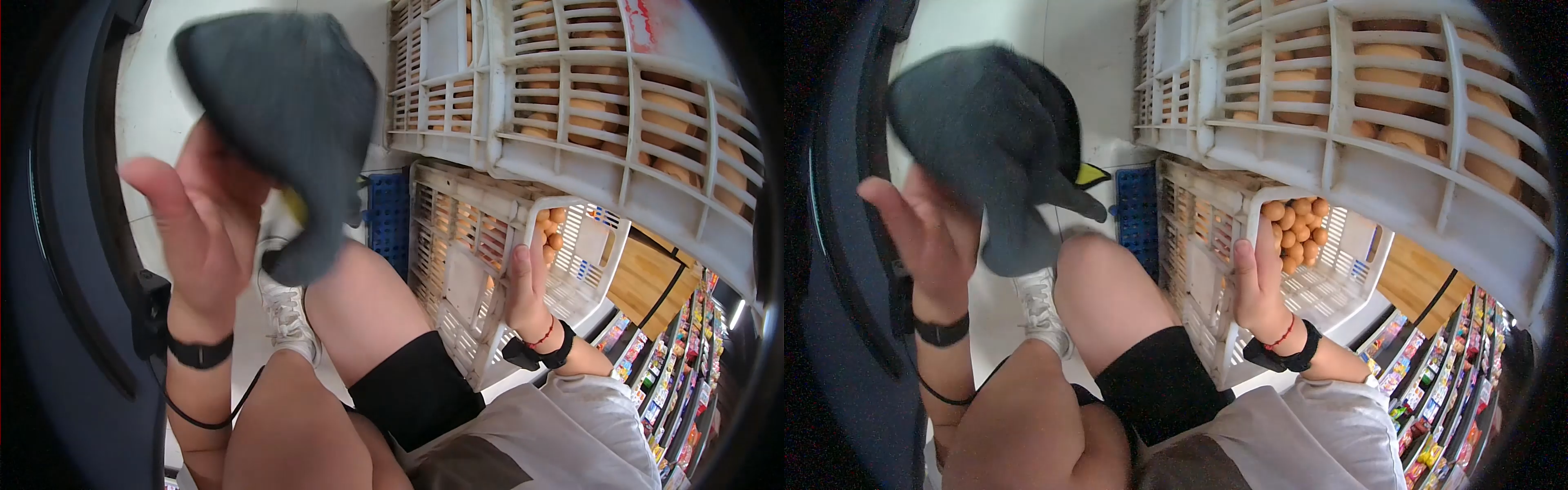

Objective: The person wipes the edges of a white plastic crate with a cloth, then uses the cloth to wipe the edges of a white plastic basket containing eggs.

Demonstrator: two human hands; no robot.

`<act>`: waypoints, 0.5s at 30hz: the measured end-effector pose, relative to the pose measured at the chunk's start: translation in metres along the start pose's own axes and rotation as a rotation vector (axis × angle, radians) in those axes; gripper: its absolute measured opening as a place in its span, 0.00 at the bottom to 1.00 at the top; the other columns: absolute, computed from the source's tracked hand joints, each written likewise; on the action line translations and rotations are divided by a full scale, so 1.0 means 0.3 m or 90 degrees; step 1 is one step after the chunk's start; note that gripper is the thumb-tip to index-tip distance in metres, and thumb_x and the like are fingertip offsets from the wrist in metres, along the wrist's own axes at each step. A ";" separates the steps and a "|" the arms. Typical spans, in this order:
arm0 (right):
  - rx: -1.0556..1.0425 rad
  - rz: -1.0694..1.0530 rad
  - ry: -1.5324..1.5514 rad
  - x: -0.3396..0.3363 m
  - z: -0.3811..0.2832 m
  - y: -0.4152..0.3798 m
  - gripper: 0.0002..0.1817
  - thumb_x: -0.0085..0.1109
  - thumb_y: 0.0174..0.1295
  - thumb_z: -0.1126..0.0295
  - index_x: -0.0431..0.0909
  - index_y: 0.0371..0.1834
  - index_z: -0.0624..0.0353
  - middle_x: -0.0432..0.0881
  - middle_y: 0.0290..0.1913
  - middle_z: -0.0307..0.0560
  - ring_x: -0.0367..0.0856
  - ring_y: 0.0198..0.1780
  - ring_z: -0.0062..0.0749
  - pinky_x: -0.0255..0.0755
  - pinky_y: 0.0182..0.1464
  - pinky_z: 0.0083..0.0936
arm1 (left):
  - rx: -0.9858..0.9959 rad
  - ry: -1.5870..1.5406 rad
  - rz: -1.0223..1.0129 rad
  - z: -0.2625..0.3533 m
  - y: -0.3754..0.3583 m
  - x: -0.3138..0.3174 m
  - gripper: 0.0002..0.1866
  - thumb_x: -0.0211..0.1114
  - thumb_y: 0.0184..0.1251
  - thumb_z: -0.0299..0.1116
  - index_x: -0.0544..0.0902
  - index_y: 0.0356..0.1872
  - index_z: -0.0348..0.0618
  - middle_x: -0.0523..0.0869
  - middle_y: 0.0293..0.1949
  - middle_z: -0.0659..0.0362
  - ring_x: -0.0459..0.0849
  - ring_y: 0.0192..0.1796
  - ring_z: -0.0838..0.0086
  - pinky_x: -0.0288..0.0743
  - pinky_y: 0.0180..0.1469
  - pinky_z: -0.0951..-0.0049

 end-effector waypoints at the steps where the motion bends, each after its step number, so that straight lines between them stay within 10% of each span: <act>1: -0.007 -0.008 0.001 0.001 0.000 0.002 0.34 0.36 0.74 0.54 0.48 0.73 0.69 0.64 0.68 0.53 0.64 0.69 0.37 0.55 0.71 0.33 | -0.030 0.050 -0.004 -0.023 -0.009 -0.038 0.35 0.54 0.71 0.57 0.67 0.63 0.33 0.77 0.57 0.52 0.78 0.58 0.70 0.74 0.58 0.71; 4: -0.050 -0.006 -0.115 -0.005 -0.013 0.001 0.26 0.36 0.75 0.63 0.57 0.68 0.74 0.65 0.63 0.53 0.61 0.63 0.40 0.51 0.69 0.31 | -0.297 0.461 0.003 -0.119 -0.014 -0.174 0.22 0.65 0.68 0.41 0.72 0.54 0.36 0.81 0.46 0.60 0.78 0.47 0.80 0.74 0.49 0.77; 7: -0.055 -0.006 -0.160 0.007 -0.043 -0.001 0.26 0.36 0.75 0.62 0.57 0.67 0.73 0.65 0.63 0.52 0.62 0.63 0.38 0.53 0.67 0.29 | -0.309 0.409 0.130 -0.230 -0.039 -0.208 0.13 0.64 0.67 0.28 0.72 0.48 0.37 0.80 0.48 0.60 0.78 0.50 0.78 0.74 0.54 0.77; 12: -0.078 -0.009 -0.134 0.004 -0.022 0.007 0.26 0.35 0.75 0.60 0.58 0.66 0.72 0.66 0.62 0.53 0.63 0.62 0.37 0.53 0.67 0.28 | -0.215 0.132 0.138 -0.254 -0.066 0.009 0.14 0.64 0.69 0.30 0.73 0.50 0.35 0.80 0.43 0.62 0.75 0.46 0.82 0.71 0.51 0.80; 15: -0.061 -0.002 -0.090 0.004 -0.017 0.007 0.26 0.34 0.75 0.61 0.58 0.66 0.71 0.66 0.62 0.53 0.63 0.62 0.37 0.53 0.67 0.28 | -0.268 0.320 -0.006 -0.341 -0.088 0.052 0.18 0.65 0.68 0.36 0.73 0.50 0.34 0.79 0.40 0.59 0.75 0.42 0.78 0.72 0.47 0.75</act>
Point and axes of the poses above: each hand's wrist, its own y-axis towards the middle knuckle, its own x-axis out of the palm, z = x × y, the point moved 1 cm from there along y, towards the middle knuckle
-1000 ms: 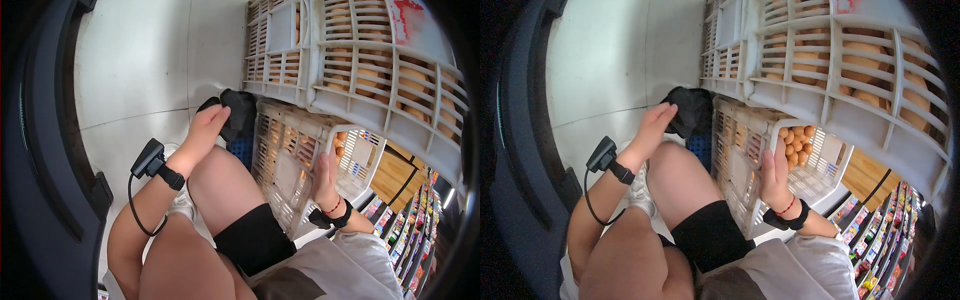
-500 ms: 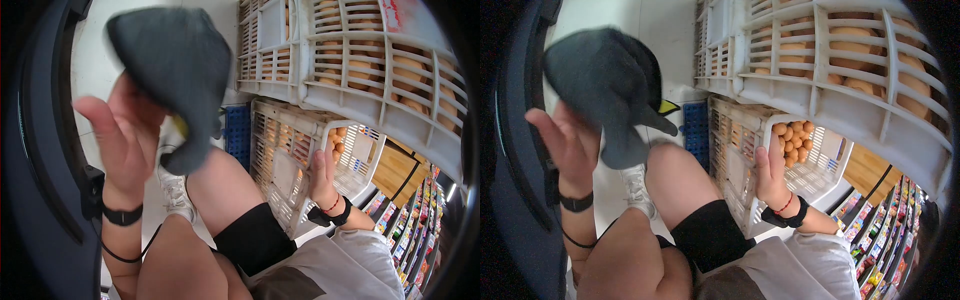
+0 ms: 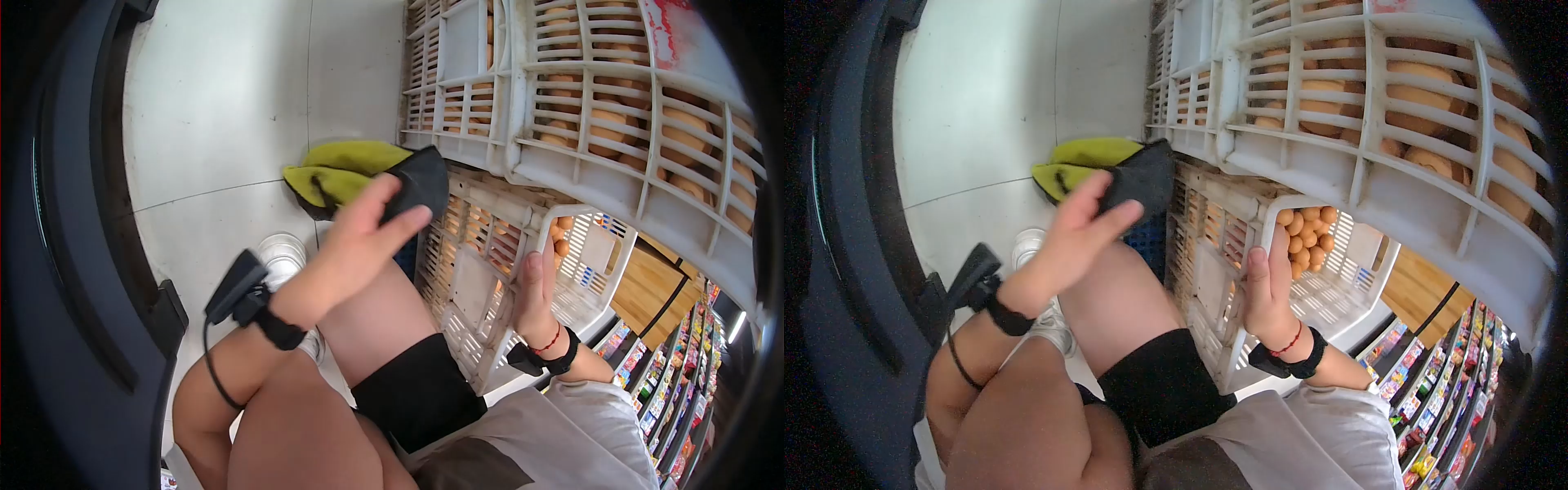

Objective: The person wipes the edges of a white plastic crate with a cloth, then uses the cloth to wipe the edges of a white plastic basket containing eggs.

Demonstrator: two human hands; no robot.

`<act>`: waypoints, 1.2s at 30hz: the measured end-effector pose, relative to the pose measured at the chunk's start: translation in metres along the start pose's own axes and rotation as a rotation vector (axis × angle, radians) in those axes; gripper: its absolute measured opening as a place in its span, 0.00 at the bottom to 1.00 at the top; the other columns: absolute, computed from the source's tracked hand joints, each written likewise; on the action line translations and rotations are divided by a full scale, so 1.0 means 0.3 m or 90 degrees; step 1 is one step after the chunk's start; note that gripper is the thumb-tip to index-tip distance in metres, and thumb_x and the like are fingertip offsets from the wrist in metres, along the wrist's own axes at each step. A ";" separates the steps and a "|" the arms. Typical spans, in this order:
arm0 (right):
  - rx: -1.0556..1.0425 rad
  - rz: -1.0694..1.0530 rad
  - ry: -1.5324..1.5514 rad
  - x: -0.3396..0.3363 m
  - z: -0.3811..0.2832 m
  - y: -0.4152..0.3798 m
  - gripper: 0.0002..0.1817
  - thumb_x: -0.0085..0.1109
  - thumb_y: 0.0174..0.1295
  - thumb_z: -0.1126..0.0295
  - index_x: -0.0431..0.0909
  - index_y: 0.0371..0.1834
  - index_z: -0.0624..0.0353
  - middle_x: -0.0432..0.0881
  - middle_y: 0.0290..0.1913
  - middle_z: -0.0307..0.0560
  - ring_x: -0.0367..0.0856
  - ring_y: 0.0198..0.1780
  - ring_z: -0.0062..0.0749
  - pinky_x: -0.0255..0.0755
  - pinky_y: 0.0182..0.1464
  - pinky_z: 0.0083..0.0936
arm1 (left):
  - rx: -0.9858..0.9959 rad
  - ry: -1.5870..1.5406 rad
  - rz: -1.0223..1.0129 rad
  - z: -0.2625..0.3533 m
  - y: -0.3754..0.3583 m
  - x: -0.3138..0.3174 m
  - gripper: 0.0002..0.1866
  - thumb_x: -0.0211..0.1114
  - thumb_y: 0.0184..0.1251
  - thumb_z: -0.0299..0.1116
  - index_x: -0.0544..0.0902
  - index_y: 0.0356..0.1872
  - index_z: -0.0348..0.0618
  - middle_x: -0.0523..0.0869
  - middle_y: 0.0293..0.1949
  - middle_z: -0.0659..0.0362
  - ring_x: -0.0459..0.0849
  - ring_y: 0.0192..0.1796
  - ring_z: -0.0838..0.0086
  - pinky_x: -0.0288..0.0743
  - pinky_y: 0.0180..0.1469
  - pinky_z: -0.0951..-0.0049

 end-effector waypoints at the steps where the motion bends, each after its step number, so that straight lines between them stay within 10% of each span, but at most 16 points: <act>1: 0.006 0.001 -0.006 -0.001 0.000 -0.001 0.26 0.34 0.74 0.61 0.58 0.66 0.71 0.66 0.62 0.53 0.63 0.62 0.37 0.53 0.67 0.28 | 0.054 0.102 -0.020 -0.012 0.007 0.032 0.17 0.64 0.67 0.36 0.72 0.49 0.34 0.81 0.39 0.52 0.80 0.41 0.65 0.73 0.46 0.70; 6: -0.011 -0.004 -0.043 -0.008 -0.008 -0.001 0.26 0.35 0.75 0.60 0.58 0.66 0.71 0.66 0.61 0.54 0.63 0.62 0.39 0.54 0.67 0.29 | 0.174 0.217 -0.184 -0.068 -0.018 0.179 0.10 0.59 0.66 0.29 0.71 0.41 0.34 0.80 0.36 0.42 0.78 0.44 0.44 0.73 0.42 0.56; 27: 0.008 -0.002 -0.020 -0.015 -0.006 -0.007 0.26 0.36 0.74 0.60 0.58 0.65 0.71 0.64 0.62 0.53 0.60 0.64 0.38 0.52 0.67 0.29 | 0.297 0.259 -0.286 -0.140 -0.077 0.219 0.12 0.61 0.63 0.32 0.72 0.43 0.37 0.80 0.35 0.44 0.78 0.40 0.46 0.71 0.43 0.52; 29: 0.002 0.002 -0.028 -0.020 -0.005 -0.007 0.26 0.37 0.74 0.60 0.58 0.66 0.72 0.64 0.62 0.53 0.60 0.64 0.38 0.52 0.68 0.29 | 0.196 0.257 -0.246 -0.144 -0.089 0.194 0.13 0.61 0.64 0.32 0.72 0.44 0.37 0.80 0.34 0.44 0.79 0.40 0.47 0.71 0.43 0.53; 31: -0.002 0.002 -0.036 -0.026 -0.008 -0.010 0.26 0.37 0.74 0.60 0.58 0.66 0.72 0.64 0.62 0.53 0.60 0.64 0.38 0.52 0.68 0.29 | 0.057 0.083 0.064 -0.151 -0.098 0.163 0.12 0.61 0.67 0.32 0.72 0.44 0.36 0.79 0.37 0.46 0.77 0.42 0.49 0.72 0.45 0.59; 36: -0.005 0.006 -0.048 -0.030 -0.012 -0.013 0.26 0.37 0.74 0.60 0.58 0.66 0.72 0.64 0.62 0.54 0.60 0.64 0.39 0.52 0.68 0.29 | 0.294 0.398 -0.044 -0.132 0.009 0.132 0.07 0.60 0.63 0.30 0.74 0.38 0.39 0.79 0.33 0.49 0.80 0.41 0.55 0.72 0.44 0.58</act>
Point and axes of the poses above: each hand's wrist, its own y-axis towards the middle knuckle, its own x-axis out of the palm, z = x × y, the point moved 1 cm from there along y, towards the middle knuckle
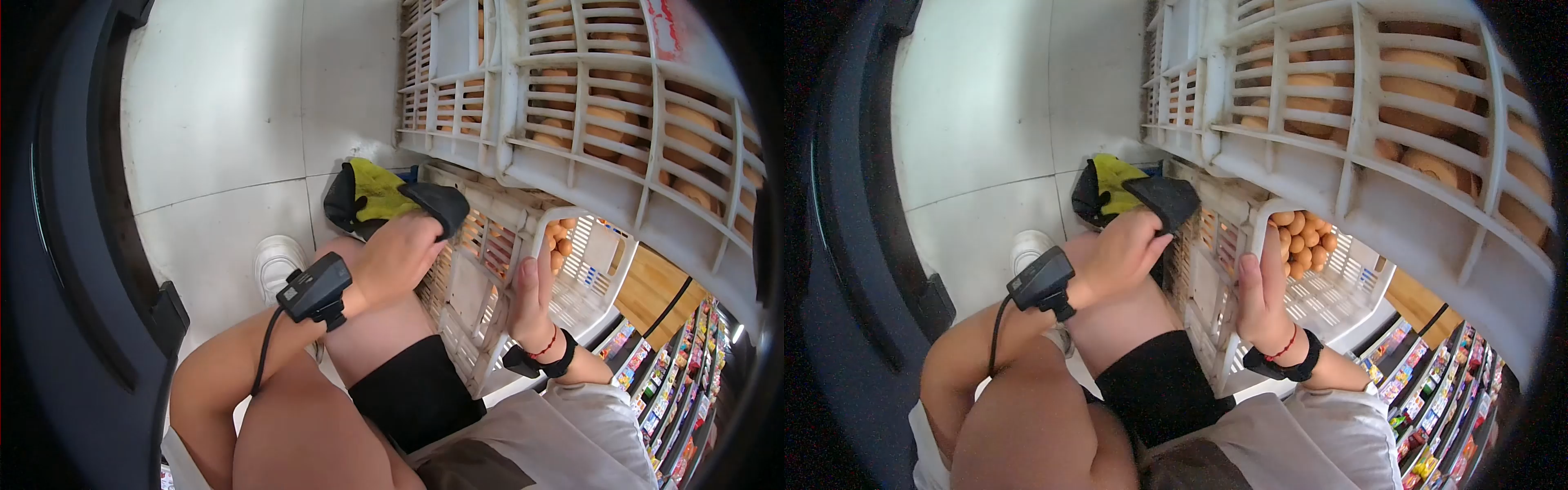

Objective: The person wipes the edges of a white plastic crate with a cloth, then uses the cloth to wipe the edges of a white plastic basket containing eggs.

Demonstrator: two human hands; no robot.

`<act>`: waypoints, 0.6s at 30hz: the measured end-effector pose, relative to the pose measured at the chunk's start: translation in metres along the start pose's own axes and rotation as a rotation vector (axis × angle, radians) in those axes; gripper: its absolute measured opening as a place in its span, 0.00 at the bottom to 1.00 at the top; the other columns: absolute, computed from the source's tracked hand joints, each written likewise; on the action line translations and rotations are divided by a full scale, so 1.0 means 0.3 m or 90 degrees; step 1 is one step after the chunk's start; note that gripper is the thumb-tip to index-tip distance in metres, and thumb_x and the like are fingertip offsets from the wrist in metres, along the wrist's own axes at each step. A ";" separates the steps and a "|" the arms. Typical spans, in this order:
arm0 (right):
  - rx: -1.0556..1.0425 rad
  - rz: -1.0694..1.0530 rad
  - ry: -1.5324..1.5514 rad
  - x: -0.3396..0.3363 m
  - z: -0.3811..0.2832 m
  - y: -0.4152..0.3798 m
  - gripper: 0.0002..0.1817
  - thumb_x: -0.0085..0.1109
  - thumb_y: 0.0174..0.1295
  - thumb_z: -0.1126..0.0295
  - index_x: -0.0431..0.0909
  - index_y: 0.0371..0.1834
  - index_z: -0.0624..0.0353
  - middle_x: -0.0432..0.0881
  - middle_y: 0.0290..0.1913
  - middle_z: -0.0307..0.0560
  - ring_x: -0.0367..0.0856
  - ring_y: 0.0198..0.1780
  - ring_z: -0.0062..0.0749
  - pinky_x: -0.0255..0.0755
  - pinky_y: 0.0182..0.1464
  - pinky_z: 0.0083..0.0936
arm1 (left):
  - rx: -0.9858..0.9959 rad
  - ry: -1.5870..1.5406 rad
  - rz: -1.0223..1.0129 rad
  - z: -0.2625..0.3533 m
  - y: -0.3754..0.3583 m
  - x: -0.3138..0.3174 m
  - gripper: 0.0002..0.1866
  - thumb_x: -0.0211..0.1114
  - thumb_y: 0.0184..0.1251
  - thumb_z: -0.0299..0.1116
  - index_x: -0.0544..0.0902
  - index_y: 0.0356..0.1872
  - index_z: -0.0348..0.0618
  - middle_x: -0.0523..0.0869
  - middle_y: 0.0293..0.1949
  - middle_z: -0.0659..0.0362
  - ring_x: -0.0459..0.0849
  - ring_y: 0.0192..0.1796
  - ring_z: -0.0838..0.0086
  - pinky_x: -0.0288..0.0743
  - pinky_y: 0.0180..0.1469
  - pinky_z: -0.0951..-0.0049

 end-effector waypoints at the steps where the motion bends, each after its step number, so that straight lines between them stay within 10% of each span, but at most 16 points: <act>1: -0.002 -0.001 -0.001 -0.002 -0.002 -0.002 0.26 0.37 0.74 0.61 0.58 0.66 0.72 0.64 0.62 0.54 0.60 0.64 0.39 0.52 0.68 0.29 | 0.002 -0.001 0.000 -0.016 0.020 -0.006 0.07 0.60 0.63 0.30 0.74 0.38 0.39 0.79 0.33 0.49 0.80 0.41 0.55 0.72 0.44 0.58; 8: -0.004 -0.002 -0.008 -0.007 0.004 -0.002 0.26 0.37 0.74 0.61 0.57 0.66 0.73 0.64 0.63 0.54 0.60 0.64 0.40 0.52 0.68 0.29 | 0.380 0.269 -0.053 -0.068 0.052 -0.019 0.09 0.58 0.55 0.33 0.77 0.38 0.48 0.79 0.35 0.64 0.80 0.43 0.71 0.72 0.52 0.69; 18: -0.010 -0.005 -0.015 -0.005 0.006 0.002 0.27 0.37 0.73 0.62 0.57 0.66 0.74 0.64 0.63 0.55 0.60 0.65 0.41 0.52 0.68 0.29 | 0.346 0.374 -0.098 -0.054 0.071 0.031 0.11 0.59 0.55 0.33 0.81 0.39 0.47 0.81 0.42 0.62 0.78 0.51 0.69 0.72 0.55 0.68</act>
Point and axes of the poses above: each hand's wrist, its own y-axis towards the middle knuckle, its own x-axis out of the palm, z = x × y, the point moved 1 cm from there along y, towards the middle knuckle
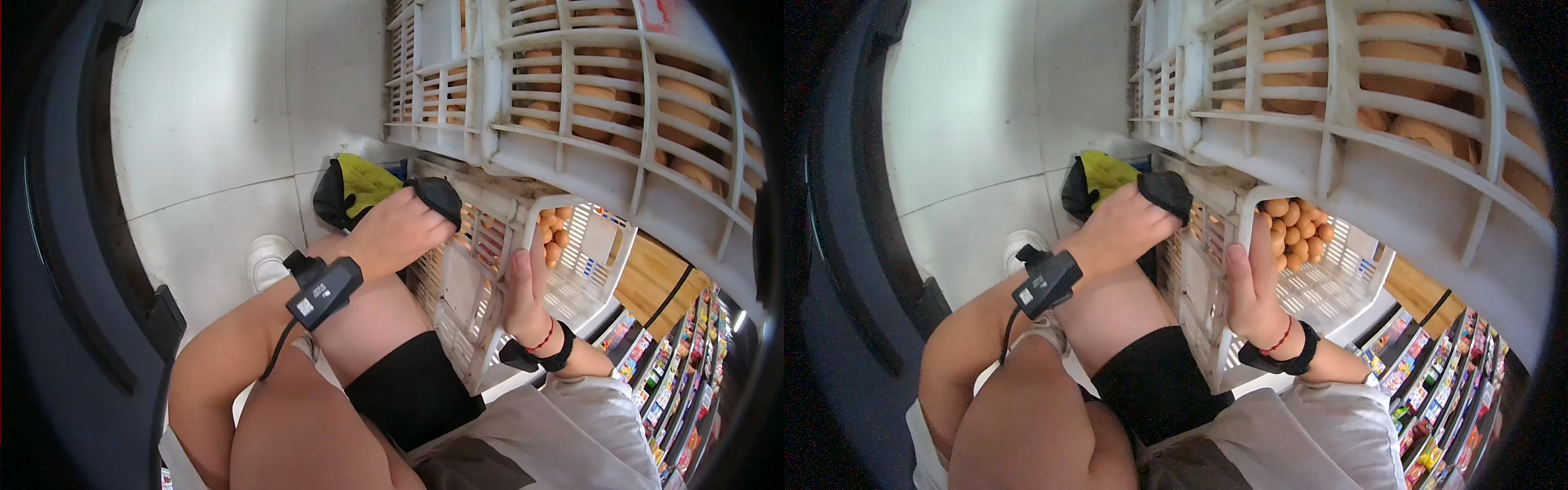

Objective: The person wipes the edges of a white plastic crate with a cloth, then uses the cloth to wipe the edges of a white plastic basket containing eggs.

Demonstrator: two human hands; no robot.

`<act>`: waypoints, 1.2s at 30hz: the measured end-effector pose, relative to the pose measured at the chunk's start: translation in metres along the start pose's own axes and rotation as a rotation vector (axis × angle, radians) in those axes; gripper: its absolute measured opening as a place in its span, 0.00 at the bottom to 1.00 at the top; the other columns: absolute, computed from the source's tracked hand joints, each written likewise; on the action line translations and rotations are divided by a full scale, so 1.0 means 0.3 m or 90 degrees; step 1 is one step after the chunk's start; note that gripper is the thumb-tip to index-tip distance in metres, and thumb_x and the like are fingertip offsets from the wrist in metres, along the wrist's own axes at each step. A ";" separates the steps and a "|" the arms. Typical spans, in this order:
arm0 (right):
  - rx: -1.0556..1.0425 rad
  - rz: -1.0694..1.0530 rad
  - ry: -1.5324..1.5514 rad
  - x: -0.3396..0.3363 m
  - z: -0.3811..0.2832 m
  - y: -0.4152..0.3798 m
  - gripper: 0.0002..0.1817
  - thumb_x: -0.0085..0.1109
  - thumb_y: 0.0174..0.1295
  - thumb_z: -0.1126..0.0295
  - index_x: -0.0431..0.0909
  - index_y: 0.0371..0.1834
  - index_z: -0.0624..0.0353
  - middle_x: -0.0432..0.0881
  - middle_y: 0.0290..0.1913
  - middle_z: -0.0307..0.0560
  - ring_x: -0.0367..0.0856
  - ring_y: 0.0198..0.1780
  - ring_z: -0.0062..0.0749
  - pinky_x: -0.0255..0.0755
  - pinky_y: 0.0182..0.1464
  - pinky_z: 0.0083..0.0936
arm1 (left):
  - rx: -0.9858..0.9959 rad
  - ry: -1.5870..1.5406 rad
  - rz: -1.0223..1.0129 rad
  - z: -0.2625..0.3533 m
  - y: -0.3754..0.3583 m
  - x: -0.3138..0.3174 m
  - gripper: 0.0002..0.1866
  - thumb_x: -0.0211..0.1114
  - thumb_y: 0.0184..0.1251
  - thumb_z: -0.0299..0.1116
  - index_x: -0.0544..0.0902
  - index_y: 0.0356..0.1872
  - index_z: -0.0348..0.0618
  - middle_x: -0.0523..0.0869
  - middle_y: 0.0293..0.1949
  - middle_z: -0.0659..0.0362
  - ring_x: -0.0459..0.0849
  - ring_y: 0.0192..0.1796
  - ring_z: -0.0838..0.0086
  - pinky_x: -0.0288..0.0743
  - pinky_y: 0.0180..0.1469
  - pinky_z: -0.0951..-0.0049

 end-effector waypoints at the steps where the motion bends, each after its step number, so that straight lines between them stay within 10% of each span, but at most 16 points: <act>1: -0.001 0.000 -0.002 0.000 -0.001 0.001 0.27 0.37 0.73 0.62 0.57 0.66 0.74 0.64 0.63 0.55 0.60 0.65 0.41 0.52 0.68 0.29 | -0.025 -0.049 -0.004 -0.004 -0.007 -0.002 0.11 0.59 0.55 0.33 0.81 0.39 0.47 0.81 0.43 0.62 0.79 0.50 0.68 0.72 0.55 0.67; 5: 0.000 -0.002 -0.002 0.004 -0.004 0.004 0.27 0.37 0.73 0.62 0.57 0.67 0.74 0.64 0.63 0.56 0.60 0.65 0.41 0.52 0.68 0.29 | -0.041 -0.093 -0.141 0.003 -0.022 0.027 0.08 0.58 0.56 0.33 0.80 0.38 0.51 0.79 0.38 0.66 0.78 0.48 0.71 0.70 0.52 0.71; 27: -0.006 -0.038 -0.083 0.006 -0.022 0.009 0.27 0.37 0.73 0.64 0.55 0.67 0.76 0.63 0.64 0.58 0.60 0.65 0.44 0.51 0.68 0.30 | 0.091 0.086 -0.021 -0.036 0.001 -0.013 0.07 0.57 0.58 0.35 0.82 0.34 0.58 0.75 0.35 0.73 0.72 0.45 0.77 0.66 0.47 0.75; 36: 0.028 0.027 0.052 0.048 0.006 -0.005 0.25 0.39 0.73 0.65 0.57 0.66 0.73 0.67 0.56 0.52 0.64 0.56 0.35 0.57 0.61 0.25 | -0.220 -0.402 -0.007 0.043 -0.064 -0.008 0.10 0.60 0.53 0.25 0.80 0.38 0.40 0.81 0.40 0.56 0.78 0.46 0.61 0.72 0.52 0.61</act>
Point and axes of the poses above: each hand's wrist, its own y-axis towards the middle knuckle, its own x-axis out of the palm, z = x × y, the point moved 1 cm from there along y, towards the middle knuckle
